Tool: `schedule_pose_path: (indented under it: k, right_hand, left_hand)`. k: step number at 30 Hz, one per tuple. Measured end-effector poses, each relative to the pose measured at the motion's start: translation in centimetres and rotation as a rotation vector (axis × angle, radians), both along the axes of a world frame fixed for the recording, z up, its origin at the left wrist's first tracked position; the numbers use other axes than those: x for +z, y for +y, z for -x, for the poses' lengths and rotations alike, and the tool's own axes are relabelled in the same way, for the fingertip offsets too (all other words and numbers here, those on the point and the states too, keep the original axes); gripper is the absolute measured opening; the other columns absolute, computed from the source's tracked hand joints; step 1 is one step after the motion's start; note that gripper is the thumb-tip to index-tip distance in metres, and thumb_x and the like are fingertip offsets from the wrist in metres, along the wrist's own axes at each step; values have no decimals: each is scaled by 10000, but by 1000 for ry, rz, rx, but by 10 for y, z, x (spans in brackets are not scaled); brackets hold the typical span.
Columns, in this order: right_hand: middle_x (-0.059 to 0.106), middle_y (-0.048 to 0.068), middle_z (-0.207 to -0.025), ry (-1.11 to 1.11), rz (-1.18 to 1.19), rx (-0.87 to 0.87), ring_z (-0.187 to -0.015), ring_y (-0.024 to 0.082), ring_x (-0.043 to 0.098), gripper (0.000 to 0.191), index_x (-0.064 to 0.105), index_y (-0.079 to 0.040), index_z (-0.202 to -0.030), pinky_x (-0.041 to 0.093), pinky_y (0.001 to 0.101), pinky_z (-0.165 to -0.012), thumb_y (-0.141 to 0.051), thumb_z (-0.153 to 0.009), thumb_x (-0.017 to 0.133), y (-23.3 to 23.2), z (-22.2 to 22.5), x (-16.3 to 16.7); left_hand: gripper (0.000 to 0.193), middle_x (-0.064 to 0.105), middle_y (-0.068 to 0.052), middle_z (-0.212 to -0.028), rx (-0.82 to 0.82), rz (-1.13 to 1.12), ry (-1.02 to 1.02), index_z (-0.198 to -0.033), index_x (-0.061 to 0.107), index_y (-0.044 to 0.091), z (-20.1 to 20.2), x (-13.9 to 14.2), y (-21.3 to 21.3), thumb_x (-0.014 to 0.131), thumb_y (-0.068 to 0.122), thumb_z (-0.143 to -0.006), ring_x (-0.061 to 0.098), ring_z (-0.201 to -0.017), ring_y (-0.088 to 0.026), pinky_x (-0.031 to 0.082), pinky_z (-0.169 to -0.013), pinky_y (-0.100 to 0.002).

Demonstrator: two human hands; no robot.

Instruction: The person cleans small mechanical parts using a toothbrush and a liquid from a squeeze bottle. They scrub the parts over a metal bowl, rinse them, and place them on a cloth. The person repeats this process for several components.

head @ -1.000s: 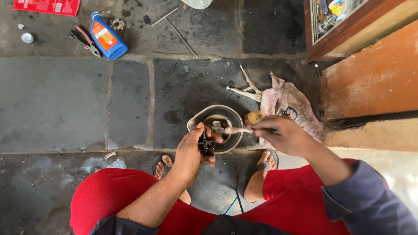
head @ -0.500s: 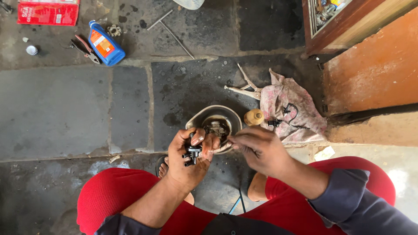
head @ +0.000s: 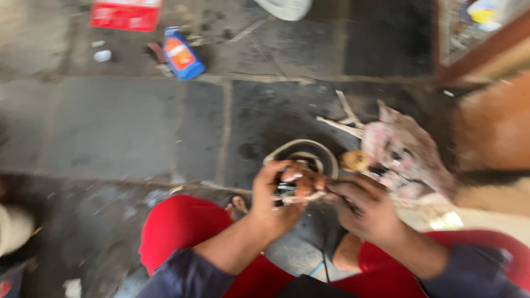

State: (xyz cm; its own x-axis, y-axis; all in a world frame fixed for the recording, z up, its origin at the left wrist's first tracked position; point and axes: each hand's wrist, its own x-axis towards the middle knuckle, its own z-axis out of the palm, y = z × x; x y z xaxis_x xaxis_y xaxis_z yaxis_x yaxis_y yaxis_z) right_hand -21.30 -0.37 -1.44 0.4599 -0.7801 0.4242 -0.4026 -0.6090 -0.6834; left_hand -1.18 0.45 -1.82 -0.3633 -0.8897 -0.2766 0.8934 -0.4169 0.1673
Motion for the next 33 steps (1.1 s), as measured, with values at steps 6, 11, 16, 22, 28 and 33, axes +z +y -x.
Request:
schedule_pose_path:
  k: [6, 11, 16, 22, 28, 33]
  right_hand:
    - [722, 77, -994, 137, 105, -95, -865, 249, 718, 238, 709, -87, -1030, 585, 367, -737, -33, -801, 744, -14, 0, -15]
    - [738, 88, -896, 265, -82, -137, -839, 275, 723, 137, 732, -113, -975, 586, 394, -712, -172, -852, 736, -38, 5, -80]
    - [741, 122, -1000, 803, -492, 40, -954, 330, 724, 231, 712, -163, -1118, 586, 449, -820, -205, -899, 651, -42, -7, -175]
    - [673, 99, -1167, 682, -32, 180, -1144, 327, 605, 483, 712, -136, -1151, 502, 457, -970, -17, -684, 693, -49, 11, -185]
    - [692, 95, -1112, 1141, 62, -97, -1081, 262, 634, 415, 708, -94, -1110, 530, 431, -913, -127, -698, 669, -90, 19, -138]
    - [716, 77, -1117, 1389, -73, -189, -1023, 238, 681, 221, 739, -124, -1095, 525, 446, -809, -195, -927, 615, -102, 12, -151]
  left_hand:
    - [388, 644, -158, -713, 185, 100, -169, -785, 534, 121, 0, -30, -5, 426, 314, -1105, 609, -766, -306, 515, -855, -395]
    - [349, 717, -198, -859, 262, -88, -512, -817, 517, 89, -24, -33, -32, 390, 311, -1054, 700, -820, -280, 542, -788, -388]
    - [332, 745, -125, -981, -68, -307, -585, -927, 503, 150, -13, -25, -27, 408, 450, -1033, 687, -677, -252, 556, -625, -394]
    - [300, 648, -50, -798, -228, -191, -624, -911, 615, 103, 9, -46, 0, 569, 391, -980, 589, -571, -173, 454, -491, -314]
    - [288, 636, -78, -829, -115, -81, -672, -839, 585, 66, -14, -41, 11, 529, 312, -979, 578, -581, -188, 424, -497, -341]
    - [232, 630, -55, -860, -173, -214, -619, -882, 611, 101, -8, -46, 5, 497, 289, -957, 587, -680, -200, 489, -632, -354]
